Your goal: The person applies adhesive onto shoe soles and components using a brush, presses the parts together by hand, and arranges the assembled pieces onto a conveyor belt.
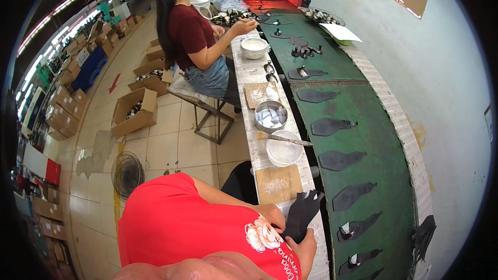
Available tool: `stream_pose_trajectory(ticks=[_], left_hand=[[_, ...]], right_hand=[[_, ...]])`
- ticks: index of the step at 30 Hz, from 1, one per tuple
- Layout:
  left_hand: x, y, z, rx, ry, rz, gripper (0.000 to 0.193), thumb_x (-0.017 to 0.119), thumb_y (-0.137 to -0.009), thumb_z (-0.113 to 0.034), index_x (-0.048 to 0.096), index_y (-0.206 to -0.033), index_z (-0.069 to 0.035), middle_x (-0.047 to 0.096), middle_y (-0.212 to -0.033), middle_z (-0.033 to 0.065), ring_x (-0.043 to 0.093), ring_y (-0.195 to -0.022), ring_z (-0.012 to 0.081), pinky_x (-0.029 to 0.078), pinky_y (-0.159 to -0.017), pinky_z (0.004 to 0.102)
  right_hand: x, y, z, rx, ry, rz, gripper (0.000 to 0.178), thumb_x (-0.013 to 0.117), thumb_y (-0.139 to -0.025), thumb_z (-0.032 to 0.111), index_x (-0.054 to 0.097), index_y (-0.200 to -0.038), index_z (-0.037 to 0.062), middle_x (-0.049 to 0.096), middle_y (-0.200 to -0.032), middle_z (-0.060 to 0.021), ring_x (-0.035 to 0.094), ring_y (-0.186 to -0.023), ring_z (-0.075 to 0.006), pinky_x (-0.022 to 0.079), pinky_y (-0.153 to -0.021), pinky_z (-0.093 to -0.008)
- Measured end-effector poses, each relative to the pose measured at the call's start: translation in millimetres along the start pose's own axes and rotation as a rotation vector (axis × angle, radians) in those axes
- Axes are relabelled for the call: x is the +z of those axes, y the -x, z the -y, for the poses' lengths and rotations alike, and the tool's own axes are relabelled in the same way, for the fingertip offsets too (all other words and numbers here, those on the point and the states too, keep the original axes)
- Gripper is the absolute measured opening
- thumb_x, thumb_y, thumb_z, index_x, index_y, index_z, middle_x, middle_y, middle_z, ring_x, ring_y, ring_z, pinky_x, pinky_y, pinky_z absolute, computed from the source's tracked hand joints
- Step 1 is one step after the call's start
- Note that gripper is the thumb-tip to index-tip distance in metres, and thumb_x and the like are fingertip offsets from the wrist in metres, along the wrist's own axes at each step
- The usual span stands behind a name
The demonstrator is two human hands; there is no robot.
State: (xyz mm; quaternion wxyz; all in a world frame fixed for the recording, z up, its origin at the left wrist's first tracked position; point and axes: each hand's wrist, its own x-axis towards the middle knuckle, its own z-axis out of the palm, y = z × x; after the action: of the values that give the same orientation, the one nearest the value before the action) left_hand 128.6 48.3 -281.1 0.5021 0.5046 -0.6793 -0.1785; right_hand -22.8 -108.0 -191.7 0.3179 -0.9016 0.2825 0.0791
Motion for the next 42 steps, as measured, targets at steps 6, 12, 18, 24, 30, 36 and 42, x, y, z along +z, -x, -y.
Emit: stream_pose_trajectory(ticks=[6,12,18,24,30,36,42], left_hand=[[1.6,-2.1,-8.6,-0.114,-0.065,-0.075,0.011,0.062,-0.084,-0.013,0.065,-0.091,-0.006,0.063,-0.071,0.0078,0.063,-0.066,0.0248,0.049,-0.058,0.0349],[-0.9,-1.7,-9.6,-0.335,-0.008,-0.001,0.028,0.062,-0.085,-0.016,0.060,-0.110,-0.005,0.064,-0.073,0.0060,0.063,-0.061,0.0203,0.050,-0.057,0.0325],[-5.6,-5.2,-20.4,-0.286,0.021,-0.070,0.042,0.069,-0.081,-0.020,0.055,-0.117,-0.005,0.064,-0.072,0.0083,0.063,-0.061,0.0233,0.050,-0.058,0.0342],[-3.9,-3.3,-10.2,-0.138,-0.029,-0.092,0.043,0.076,-0.073,-0.019,0.061,-0.111,-0.008,0.062,-0.088,0.0109,0.061,-0.075,0.0266,0.050,-0.064,0.0363],[4.5,4.5,3.4,-0.208,0.016,-0.056,0.047,0.076,-0.072,-0.020,0.060,-0.114,-0.007,0.061,-0.099,0.0128,0.060,-0.091,0.0308,0.048,-0.076,0.0404],[-3.6,-0.5,-2.3,-0.288,-0.005,0.022,0.056,0.074,-0.074,-0.024,0.053,-0.123,-0.005,0.064,-0.093,0.0112,0.062,-0.084,0.0281,0.050,-0.074,0.0366],[-11.6,-9.2,-15.3,-0.344,0.282,-0.075,0.049,0.068,-0.079,-0.017,0.051,-0.124,-0.005,0.065,-0.083,0.0047,0.063,-0.066,0.0153,0.051,-0.062,0.0274]], right_hand=[[-10.7,8.1,-23.6,0.017,-0.493,-0.039,0.062,0.082,-0.066,0.009,0.048,-0.116,-0.0041,0.062,-0.107,-0.0196,0.061,-0.097,-0.0247,0.048,-0.085,-0.0347],[-0.3,8.2,-124.4,-0.319,-0.973,-0.338,0.082,0.074,-0.076,0.002,0.027,-0.143,0.0018,0.049,-0.130,-0.0145,0.051,-0.116,-0.0248,0.039,-0.102,-0.0404],[28.5,11.7,-60.9,-0.323,-0.883,-0.122,0.065,0.075,-0.074,0.004,0.044,-0.131,0.0018,0.054,-0.115,-0.0101,0.053,-0.104,-0.0211,0.042,-0.092,-0.0348],[42.8,-8.2,-72.3,-0.433,-0.502,-0.106,0.063,0.075,-0.070,-0.002,0.048,-0.127,0.0000,0.056,-0.115,-0.0114,0.055,-0.104,-0.0221,0.043,-0.092,-0.0343],[41.4,-9.0,-34.4,-0.462,-0.551,-0.175,0.057,0.075,-0.069,0.002,0.052,-0.121,-0.0008,0.061,-0.108,-0.0155,0.059,-0.099,-0.0274,0.044,-0.089,-0.0369],[7.1,3.8,-28.7,-0.424,-0.602,-0.153,0.064,0.074,-0.071,0.008,0.047,-0.129,-0.0001,0.061,-0.113,-0.0174,0.058,-0.104,-0.0250,0.044,-0.092,-0.0364],[-52.6,24.6,-68.1,-0.207,-0.127,-0.139,0.076,0.074,-0.074,0.016,0.037,-0.141,0.0127,0.061,-0.116,-0.0182,0.058,-0.109,-0.0281,0.044,-0.095,-0.0369]])
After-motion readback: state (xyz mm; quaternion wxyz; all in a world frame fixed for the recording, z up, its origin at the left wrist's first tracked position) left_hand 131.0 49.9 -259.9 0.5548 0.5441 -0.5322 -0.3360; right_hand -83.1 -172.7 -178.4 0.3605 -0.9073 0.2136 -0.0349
